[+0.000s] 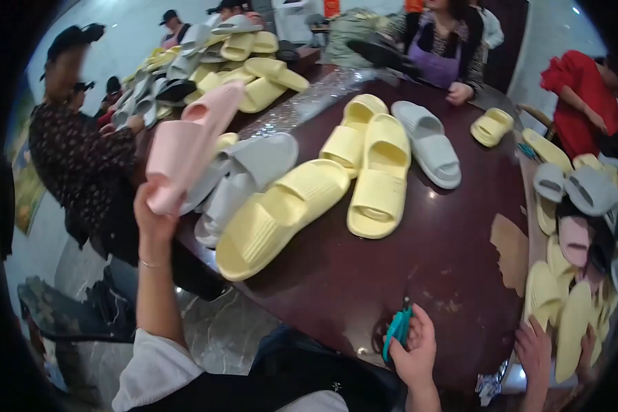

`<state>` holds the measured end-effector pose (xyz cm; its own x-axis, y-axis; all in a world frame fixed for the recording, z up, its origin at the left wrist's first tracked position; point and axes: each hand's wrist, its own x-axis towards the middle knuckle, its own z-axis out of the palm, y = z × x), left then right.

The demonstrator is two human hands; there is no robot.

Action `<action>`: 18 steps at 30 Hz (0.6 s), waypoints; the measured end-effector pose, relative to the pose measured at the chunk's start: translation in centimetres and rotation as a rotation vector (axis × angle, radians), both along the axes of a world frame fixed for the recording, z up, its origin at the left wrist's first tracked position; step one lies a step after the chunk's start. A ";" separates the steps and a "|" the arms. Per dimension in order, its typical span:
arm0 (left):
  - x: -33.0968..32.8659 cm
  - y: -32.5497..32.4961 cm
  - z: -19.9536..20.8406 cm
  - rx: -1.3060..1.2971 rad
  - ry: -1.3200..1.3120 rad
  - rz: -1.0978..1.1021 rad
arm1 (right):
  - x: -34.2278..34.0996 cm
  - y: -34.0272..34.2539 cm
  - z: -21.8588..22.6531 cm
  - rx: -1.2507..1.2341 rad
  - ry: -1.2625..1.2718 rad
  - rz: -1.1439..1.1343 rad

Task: Trimming excess plastic material from manufactured sandals using scissors.

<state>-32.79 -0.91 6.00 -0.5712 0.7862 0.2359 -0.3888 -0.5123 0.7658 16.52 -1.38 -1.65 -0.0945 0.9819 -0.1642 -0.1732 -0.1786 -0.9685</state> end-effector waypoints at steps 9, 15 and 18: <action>-7.5 2.1 3.1 -0.275 0.101 0.067 | 0.3 0.6 -1.8 0.227 -0.227 0.076; -7.8 0.7 -0.3 -0.236 0.158 0.136 | 0.8 -0.3 -2.2 0.306 -0.282 0.162; -17.8 -4.9 -3.1 -0.295 0.269 0.327 | 0.1 0.0 -2.4 0.306 -0.179 0.198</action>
